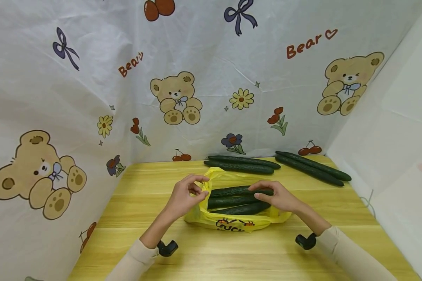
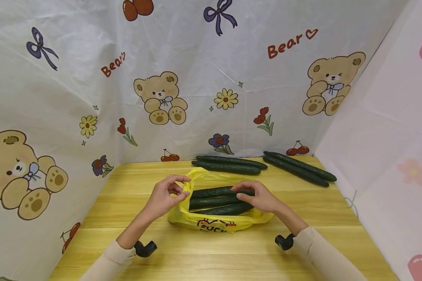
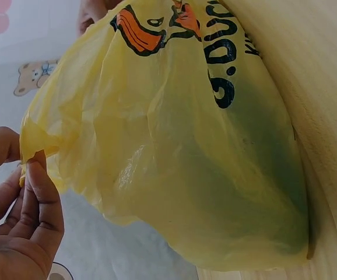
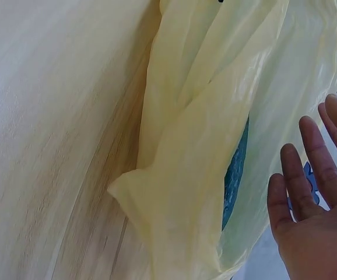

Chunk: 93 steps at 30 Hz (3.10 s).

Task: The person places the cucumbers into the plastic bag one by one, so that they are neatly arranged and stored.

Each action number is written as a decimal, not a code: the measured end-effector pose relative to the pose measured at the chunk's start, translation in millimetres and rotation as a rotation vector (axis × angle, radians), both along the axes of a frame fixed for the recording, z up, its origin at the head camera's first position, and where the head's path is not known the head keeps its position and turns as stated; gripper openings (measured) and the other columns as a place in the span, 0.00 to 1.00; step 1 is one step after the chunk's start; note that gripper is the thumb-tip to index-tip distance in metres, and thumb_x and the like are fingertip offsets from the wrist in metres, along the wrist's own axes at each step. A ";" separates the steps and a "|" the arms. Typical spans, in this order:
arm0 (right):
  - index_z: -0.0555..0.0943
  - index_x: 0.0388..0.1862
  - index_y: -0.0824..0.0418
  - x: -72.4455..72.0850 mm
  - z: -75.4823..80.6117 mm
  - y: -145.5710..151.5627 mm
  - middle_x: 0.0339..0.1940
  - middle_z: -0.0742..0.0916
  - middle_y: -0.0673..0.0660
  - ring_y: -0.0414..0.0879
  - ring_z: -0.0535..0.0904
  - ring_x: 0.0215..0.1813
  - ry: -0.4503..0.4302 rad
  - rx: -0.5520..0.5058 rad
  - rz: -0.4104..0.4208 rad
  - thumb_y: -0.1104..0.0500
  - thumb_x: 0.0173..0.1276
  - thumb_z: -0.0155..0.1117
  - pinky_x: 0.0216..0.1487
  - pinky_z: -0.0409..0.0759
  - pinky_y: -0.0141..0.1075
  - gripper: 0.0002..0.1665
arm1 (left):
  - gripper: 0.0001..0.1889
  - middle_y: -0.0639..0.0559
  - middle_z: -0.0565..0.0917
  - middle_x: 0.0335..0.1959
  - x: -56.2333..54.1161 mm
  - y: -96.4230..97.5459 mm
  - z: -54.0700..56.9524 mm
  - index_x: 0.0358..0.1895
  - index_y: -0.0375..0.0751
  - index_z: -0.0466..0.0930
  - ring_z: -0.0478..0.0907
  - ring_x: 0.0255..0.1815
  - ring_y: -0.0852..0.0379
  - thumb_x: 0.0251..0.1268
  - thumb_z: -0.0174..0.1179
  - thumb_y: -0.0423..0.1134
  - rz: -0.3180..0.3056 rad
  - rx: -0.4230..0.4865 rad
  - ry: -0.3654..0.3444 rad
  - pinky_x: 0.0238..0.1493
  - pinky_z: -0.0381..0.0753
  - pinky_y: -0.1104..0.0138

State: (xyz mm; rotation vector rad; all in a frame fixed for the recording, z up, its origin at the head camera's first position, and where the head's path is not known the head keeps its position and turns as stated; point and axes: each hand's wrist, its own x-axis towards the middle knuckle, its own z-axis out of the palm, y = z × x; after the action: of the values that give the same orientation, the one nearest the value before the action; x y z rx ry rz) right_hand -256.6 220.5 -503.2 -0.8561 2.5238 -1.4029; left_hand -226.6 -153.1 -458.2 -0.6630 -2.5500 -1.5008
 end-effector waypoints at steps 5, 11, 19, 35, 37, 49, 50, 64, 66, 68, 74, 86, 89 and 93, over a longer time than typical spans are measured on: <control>0.86 0.63 0.52 -2.9 0.1 3.7 0.65 0.89 0.57 0.63 0.83 0.67 0.012 -0.007 -0.007 0.56 0.83 0.63 0.69 0.83 0.47 0.15 | 0.20 0.51 0.86 0.51 0.5 -0.6 -0.1 0.63 0.51 0.86 0.85 0.36 0.61 0.69 0.74 0.36 -0.002 0.006 -0.007 0.43 0.87 0.69; 0.86 0.63 0.55 -11.2 3.2 15.6 0.64 0.89 0.60 0.63 0.84 0.65 0.056 -0.017 -0.040 0.58 0.83 0.63 0.67 0.84 0.40 0.15 | 0.21 0.51 0.86 0.49 1.1 -0.8 -1.6 0.63 0.53 0.86 0.85 0.35 0.61 0.69 0.74 0.36 0.002 0.006 -0.015 0.42 0.87 0.69; 0.84 0.66 0.62 -32.0 3.0 44.4 0.64 0.87 0.65 0.57 0.86 0.61 0.031 -0.022 -0.117 0.58 0.84 0.61 0.58 0.85 0.30 0.17 | 0.22 0.54 0.83 0.58 9.2 1.5 -8.4 0.66 0.55 0.83 0.82 0.37 0.62 0.71 0.74 0.41 0.035 -0.053 -0.005 0.42 0.86 0.69; 0.80 0.69 0.69 -96.1 -9.3 57.2 0.68 0.83 0.72 0.70 0.80 0.67 0.086 0.212 -0.250 0.63 0.82 0.63 0.68 0.80 0.65 0.21 | 0.34 0.53 0.77 0.63 42.7 14.1 -10.9 0.78 0.66 0.72 0.62 0.20 0.69 0.72 0.72 0.51 0.209 -0.475 0.194 0.22 0.64 0.73; 0.80 0.69 0.69 -102.6 -11.5 55.7 0.68 0.84 0.72 0.69 0.81 0.67 0.090 0.232 -0.245 0.63 0.82 0.63 0.68 0.81 0.64 0.21 | 0.30 0.54 0.79 0.58 47.1 14.6 -11.2 0.76 0.65 0.74 0.63 0.20 0.70 0.74 0.71 0.51 0.221 -0.487 0.197 0.22 0.65 0.74; 0.82 0.67 0.66 -121.1 -27.5 47.8 0.61 0.85 0.69 0.63 0.83 0.58 0.030 0.305 -0.210 0.57 0.77 0.72 0.60 0.82 0.60 0.25 | 0.17 0.60 0.83 0.43 62.5 15.0 -16.1 0.58 0.57 0.87 0.72 0.27 0.73 0.69 0.74 0.38 0.199 -0.353 0.102 0.29 0.77 0.74; 0.83 0.66 0.66 -122.0 -28.0 45.7 0.59 0.84 0.69 0.62 0.82 0.57 0.030 0.317 -0.202 0.56 0.76 0.73 0.59 0.82 0.59 0.25 | 0.18 0.60 0.83 0.44 62.8 15.2 -16.3 0.58 0.56 0.87 0.73 0.28 0.73 0.68 0.75 0.38 0.203 -0.341 0.094 0.30 0.77 0.74; 0.78 0.74 0.68 -119.9 -24.3 30.7 0.74 0.80 0.74 0.73 0.77 0.72 0.060 0.406 -0.105 0.56 0.81 0.66 0.70 0.78 0.68 0.28 | 0.19 0.65 0.83 0.42 66.0 18.4 -17.3 0.57 0.57 0.87 0.72 0.27 0.76 0.65 0.78 0.45 0.305 -0.356 0.121 0.29 0.73 0.75; 0.76 0.74 0.69 -118.1 -20.8 28.8 0.74 0.80 0.74 0.73 0.77 0.72 0.077 0.392 -0.100 0.57 0.82 0.64 0.71 0.76 0.68 0.28 | 0.18 0.65 0.84 0.43 64.9 19.5 -17.7 0.57 0.56 0.88 0.71 0.26 0.76 0.65 0.78 0.47 0.325 -0.387 0.155 0.27 0.70 0.75; 0.75 0.74 0.71 -115.2 -16.5 26.1 0.74 0.79 0.75 0.73 0.77 0.72 0.096 0.363 -0.104 0.57 0.84 0.62 0.72 0.76 0.69 0.27 | 0.19 0.64 0.84 0.44 63.8 20.6 -17.7 0.57 0.55 0.87 0.70 0.25 0.76 0.65 0.78 0.48 0.332 -0.414 0.183 0.26 0.69 0.75; 0.71 0.76 0.72 -96.7 -3.3 23.6 0.76 0.76 0.76 0.68 0.81 0.65 0.127 0.294 -0.131 0.56 0.88 0.54 0.68 0.78 0.66 0.28 | 0.22 0.61 0.84 0.46 62.0 21.0 -17.0 0.60 0.52 0.86 0.72 0.28 0.73 0.63 0.78 0.40 0.278 -0.345 0.126 0.28 0.74 0.75; 0.73 0.75 0.70 -61.1 13.5 67.7 0.74 0.76 0.75 0.62 0.80 0.55 0.189 0.245 -0.193 0.57 0.88 0.55 0.58 0.78 0.61 0.25 | 0.25 0.62 0.82 0.49 65.6 21.1 -14.4 0.63 0.54 0.84 0.75 0.31 0.69 0.63 0.77 0.36 0.195 -0.224 0.028 0.34 0.80 0.72; 0.71 0.77 0.68 -51.1 20.9 79.4 0.76 0.74 0.74 0.60 0.79 0.51 0.157 0.242 -0.214 0.55 0.88 0.54 0.55 0.77 0.58 0.27 | 0.26 0.63 0.81 0.47 67.1 21.5 -13.7 0.63 0.56 0.84 0.75 0.31 0.68 0.62 0.78 0.36 0.185 -0.210 0.017 0.34 0.80 0.71; 0.70 0.79 0.66 -36.3 32.7 93.5 0.79 0.72 0.74 0.63 0.79 0.57 0.117 0.229 -0.248 0.52 0.89 0.54 0.56 0.76 0.55 0.29 | 0.27 0.64 0.80 0.44 69.0 21.9 -12.3 0.64 0.58 0.84 0.74 0.31 0.66 0.62 0.78 0.36 0.172 -0.189 -0.011 0.33 0.80 0.71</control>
State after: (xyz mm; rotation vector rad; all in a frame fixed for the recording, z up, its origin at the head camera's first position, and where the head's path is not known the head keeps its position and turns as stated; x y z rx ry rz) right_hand -293.0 314.0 -470.5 -0.6180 2.8914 -1.1175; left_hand -157.7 -131.2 -470.5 -0.4415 -2.7011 -1.2259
